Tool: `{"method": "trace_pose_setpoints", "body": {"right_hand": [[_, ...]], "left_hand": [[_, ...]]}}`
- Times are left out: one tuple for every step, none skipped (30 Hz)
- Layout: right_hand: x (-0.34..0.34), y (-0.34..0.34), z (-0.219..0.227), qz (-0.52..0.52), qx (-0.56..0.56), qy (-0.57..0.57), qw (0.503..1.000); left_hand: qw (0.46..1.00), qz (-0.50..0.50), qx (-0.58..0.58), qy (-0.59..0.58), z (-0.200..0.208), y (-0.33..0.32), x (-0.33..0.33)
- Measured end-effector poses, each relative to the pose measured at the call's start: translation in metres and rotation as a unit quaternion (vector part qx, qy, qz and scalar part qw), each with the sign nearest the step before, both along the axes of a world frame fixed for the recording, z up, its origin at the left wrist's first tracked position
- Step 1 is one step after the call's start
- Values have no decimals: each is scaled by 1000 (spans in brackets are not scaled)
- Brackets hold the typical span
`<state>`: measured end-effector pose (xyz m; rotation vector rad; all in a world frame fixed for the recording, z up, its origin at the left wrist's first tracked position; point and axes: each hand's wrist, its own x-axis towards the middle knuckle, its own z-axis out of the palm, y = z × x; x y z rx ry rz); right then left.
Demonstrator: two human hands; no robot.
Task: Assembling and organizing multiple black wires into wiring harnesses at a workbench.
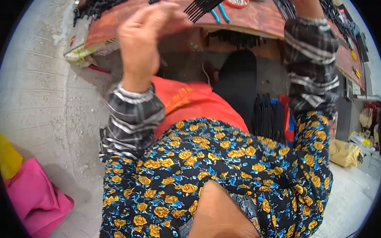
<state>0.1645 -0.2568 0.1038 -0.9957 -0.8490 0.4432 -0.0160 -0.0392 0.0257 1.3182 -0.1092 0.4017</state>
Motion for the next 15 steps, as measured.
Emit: {"method": "trace_pose_setpoints", "body": {"right_hand": [[-8,5,7,-176,-108,-159,965],[-5,5,12,-120,-135,-193,964],[-2,7,10,-63,-162,-226,958],[0,11,4,-64,-144,-269,950],[7,16,0,-79,-191,-305,930],[0,25,-4,-76,-224,-308,922],[-8,33,-8,-75,-256,-313,912],[-10,42,-17,-57,-279,-300,910],[-9,49,-29,-41,-300,-290,908],[-10,52,-40,-16,-299,-290,909],[-9,47,-48,-2,-305,-293,906],[-20,59,-64,20,-301,-261,917],[-31,64,-80,34,-362,-211,907],[-33,68,-91,75,-331,-180,923],[-34,77,-103,124,-296,-148,935]], "left_hand": [[999,41,17,-1,-7,13,4],[999,38,12,10,-14,20,9],[996,37,70,28,-25,24,17],[990,33,129,44,-35,24,22],[990,28,126,49,-42,17,23],[984,-20,164,68,-50,10,22],[973,-69,203,84,-59,3,21],[980,-120,144,68,-80,-5,24],[968,-153,168,106,-94,-6,25],[955,-145,236,109,-105,-8,23],[953,-171,206,142,-113,-18,22],[955,-148,175,190,-125,-13,9],[941,-134,215,226,-135,-12,1],[945,-137,202,218,-155,-9,-6],[955,-133,129,233,-165,-7,-18]]}}
